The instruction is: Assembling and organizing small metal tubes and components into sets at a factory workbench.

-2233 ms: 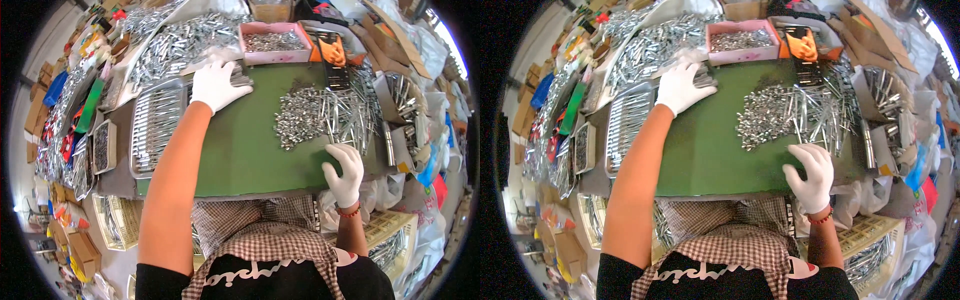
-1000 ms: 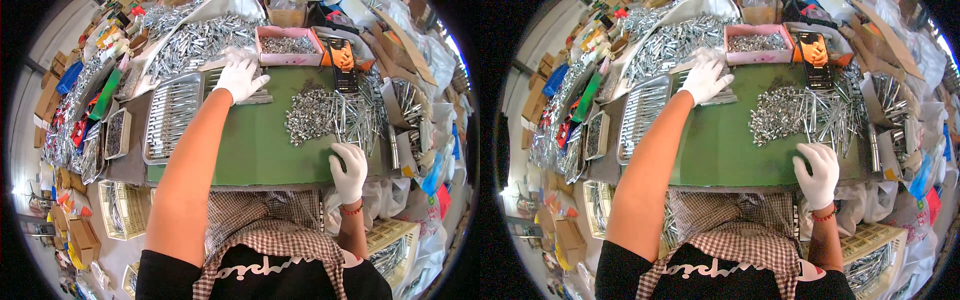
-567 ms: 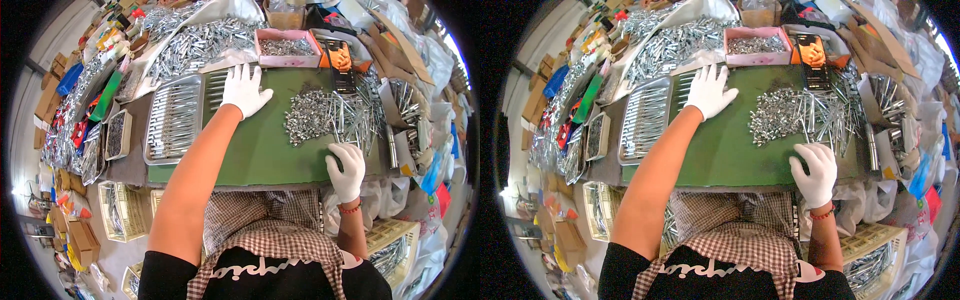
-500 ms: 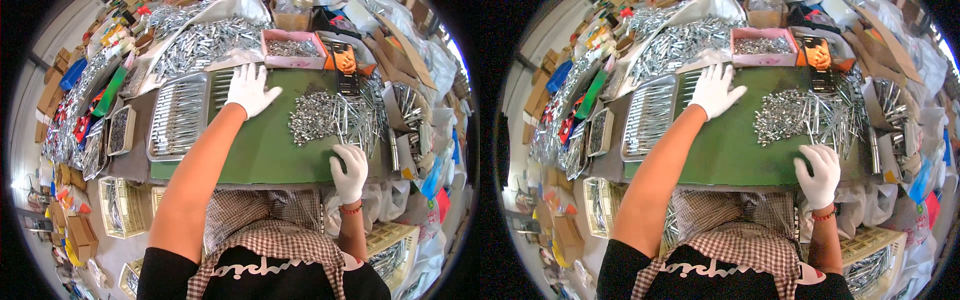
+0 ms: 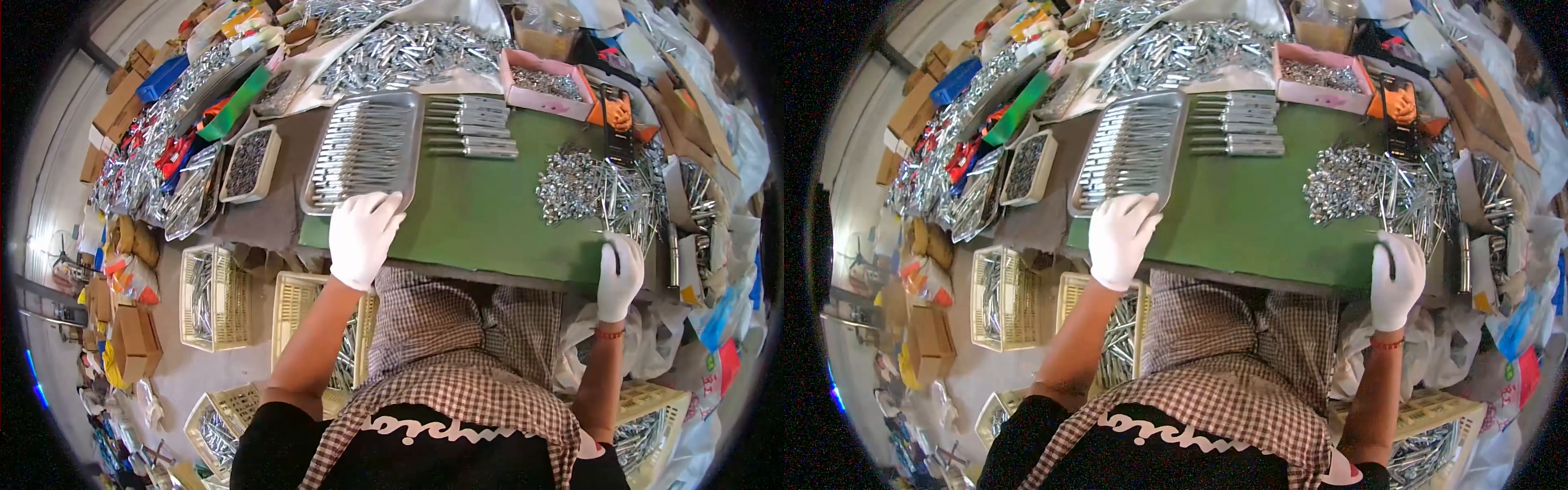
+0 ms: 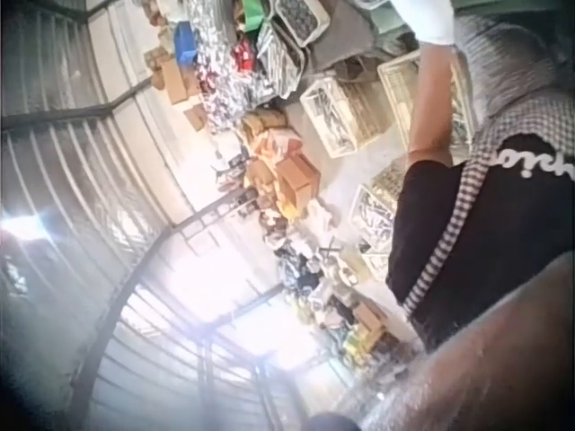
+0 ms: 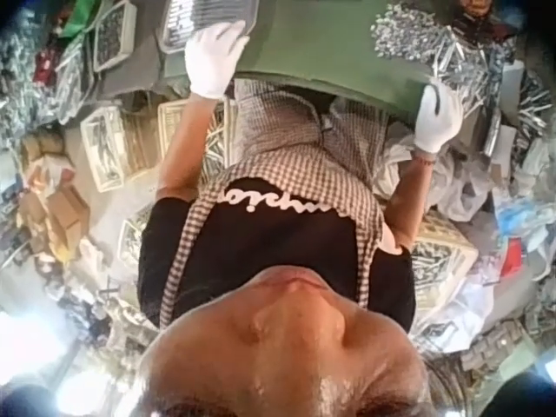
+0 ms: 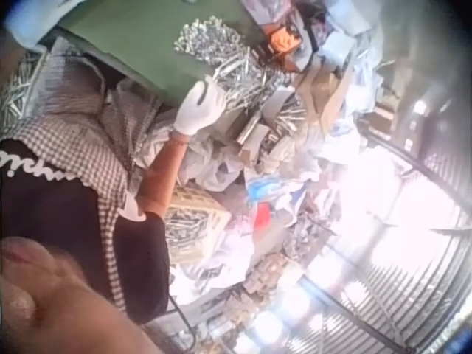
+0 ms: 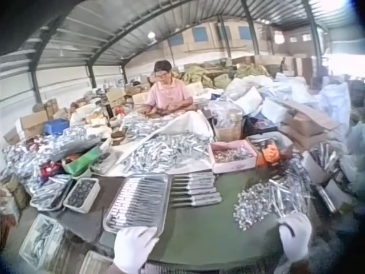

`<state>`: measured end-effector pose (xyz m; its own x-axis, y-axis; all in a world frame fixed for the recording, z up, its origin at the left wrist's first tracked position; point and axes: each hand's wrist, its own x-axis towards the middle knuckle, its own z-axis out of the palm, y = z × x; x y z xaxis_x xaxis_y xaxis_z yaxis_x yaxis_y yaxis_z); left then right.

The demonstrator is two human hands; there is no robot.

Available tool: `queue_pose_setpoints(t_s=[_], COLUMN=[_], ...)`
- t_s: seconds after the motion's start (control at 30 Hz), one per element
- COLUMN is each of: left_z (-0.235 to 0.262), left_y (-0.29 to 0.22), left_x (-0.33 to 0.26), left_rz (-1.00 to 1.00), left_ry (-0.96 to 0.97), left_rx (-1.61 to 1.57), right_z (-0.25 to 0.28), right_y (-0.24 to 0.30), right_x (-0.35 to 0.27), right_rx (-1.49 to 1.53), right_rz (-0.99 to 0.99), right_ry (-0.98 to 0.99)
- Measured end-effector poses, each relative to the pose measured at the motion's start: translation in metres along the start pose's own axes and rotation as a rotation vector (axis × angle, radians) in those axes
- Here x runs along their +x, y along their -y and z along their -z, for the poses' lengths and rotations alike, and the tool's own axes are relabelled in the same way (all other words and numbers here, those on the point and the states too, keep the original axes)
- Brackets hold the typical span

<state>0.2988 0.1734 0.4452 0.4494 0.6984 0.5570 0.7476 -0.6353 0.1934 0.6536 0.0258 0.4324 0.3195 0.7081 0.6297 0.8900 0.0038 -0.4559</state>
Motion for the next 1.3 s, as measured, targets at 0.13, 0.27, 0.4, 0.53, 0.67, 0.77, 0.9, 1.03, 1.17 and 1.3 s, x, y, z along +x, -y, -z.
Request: queue_pose_setpoints(t_s=[0.13,0.27,0.4,0.53,0.67,0.77,0.9,1.03,1.17,1.3], left_z=[-0.004,-0.006,-0.007,-0.002,-0.019,-0.056,-0.056,-0.059,-0.089,-0.123], left_y=[0.002,-0.005,0.000,-0.024,-0.033,-0.029,-0.022,-0.066,-0.160,-0.177], left_x=[-0.001,-0.003,-0.014,-0.054,-0.112,-0.134,-0.113,-0.100,-0.098,-0.100], left_rz=[-0.040,-0.092,-0.086,-0.220,-0.234,-0.023,0.199,-0.013,-0.092,-0.337], left_ry=[-0.101,-0.144,-0.256,-0.441,0.031,0.246,0.368,0.190,0.653,0.583], left_rx=[-0.028,-0.073,-0.076,-0.032,-0.159,-0.078,-0.029,0.006,-0.506,-0.504], right_z=[-0.007,-0.039,-0.103,-0.149,-0.152,-0.128,0.009,0.206,0.362,0.368], right_y=[0.021,0.068,0.076,0.053,0.049,0.042,0.035,-0.059,-0.085,-0.083], right_x=[0.013,0.048,0.093,0.118,0.116,0.111,0.088,-0.004,-0.180,-0.338], right_rx=[-0.093,-0.110,-0.311,-0.378,-0.272,-0.234,-0.184,-0.583,-0.898,-0.943], right_rz=[0.103,0.285,0.401,0.287,0.269,0.324,0.300,0.107,-0.654,-1.364], right_ry=[0.023,0.144,0.205,0.346,0.329,0.226,0.167,0.207,-0.067,0.155])
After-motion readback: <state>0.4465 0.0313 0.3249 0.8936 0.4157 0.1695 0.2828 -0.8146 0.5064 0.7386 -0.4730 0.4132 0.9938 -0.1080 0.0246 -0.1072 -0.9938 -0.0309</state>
